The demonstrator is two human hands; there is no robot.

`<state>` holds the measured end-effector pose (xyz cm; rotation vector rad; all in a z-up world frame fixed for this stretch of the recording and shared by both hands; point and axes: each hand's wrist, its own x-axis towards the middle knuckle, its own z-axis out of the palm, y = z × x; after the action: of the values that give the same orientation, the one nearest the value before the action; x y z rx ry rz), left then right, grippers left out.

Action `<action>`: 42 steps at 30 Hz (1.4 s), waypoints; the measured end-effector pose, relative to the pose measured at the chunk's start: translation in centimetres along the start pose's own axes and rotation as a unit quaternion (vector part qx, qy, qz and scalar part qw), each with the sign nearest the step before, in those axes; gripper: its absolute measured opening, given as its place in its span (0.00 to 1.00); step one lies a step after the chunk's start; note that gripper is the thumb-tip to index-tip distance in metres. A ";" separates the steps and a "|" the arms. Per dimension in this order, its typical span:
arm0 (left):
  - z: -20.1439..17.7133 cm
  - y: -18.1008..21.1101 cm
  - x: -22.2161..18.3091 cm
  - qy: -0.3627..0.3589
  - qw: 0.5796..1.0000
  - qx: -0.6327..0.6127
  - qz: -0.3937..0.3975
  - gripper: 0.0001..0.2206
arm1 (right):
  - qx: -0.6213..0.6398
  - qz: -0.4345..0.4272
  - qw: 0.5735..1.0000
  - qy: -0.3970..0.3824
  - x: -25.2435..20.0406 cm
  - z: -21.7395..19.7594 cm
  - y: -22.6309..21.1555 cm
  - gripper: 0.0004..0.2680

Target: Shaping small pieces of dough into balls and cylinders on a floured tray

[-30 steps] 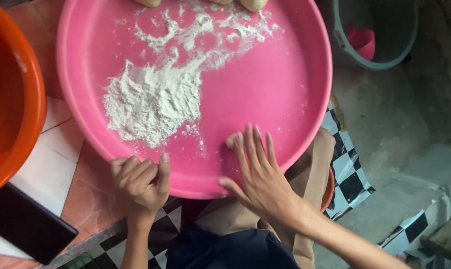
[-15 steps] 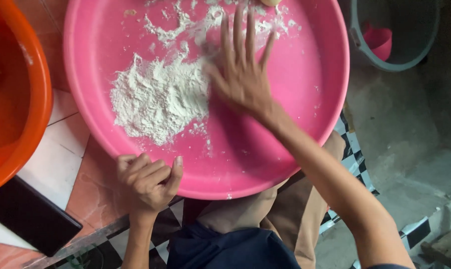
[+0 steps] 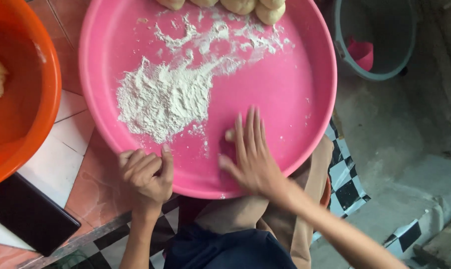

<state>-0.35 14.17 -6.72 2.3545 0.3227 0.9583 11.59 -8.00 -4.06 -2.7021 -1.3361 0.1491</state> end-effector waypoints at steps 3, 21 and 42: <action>-1.1 1.6 1.6 -0.058 0.998 -0.006 -0.032 0.24 | 0.053 -0.035 0.993 -0.097 -3.7 -4.6 -2.2 0.33; 0.8 1.0 0.2 -0.092 0.995 0.044 -0.021 0.24 | -0.104 0.218 0.970 -0.005 17.2 1.2 9.3 0.34; -1.2 2.0 1.6 -0.141 0.990 0.000 -0.027 0.23 | -0.020 0.043 0.996 -0.069 1.5 0.5 -1.3 0.38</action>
<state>-0.04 13.74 -3.91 2.4279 0.2720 0.5894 11.40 -6.03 -4.46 -2.8310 -1.2712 0.3273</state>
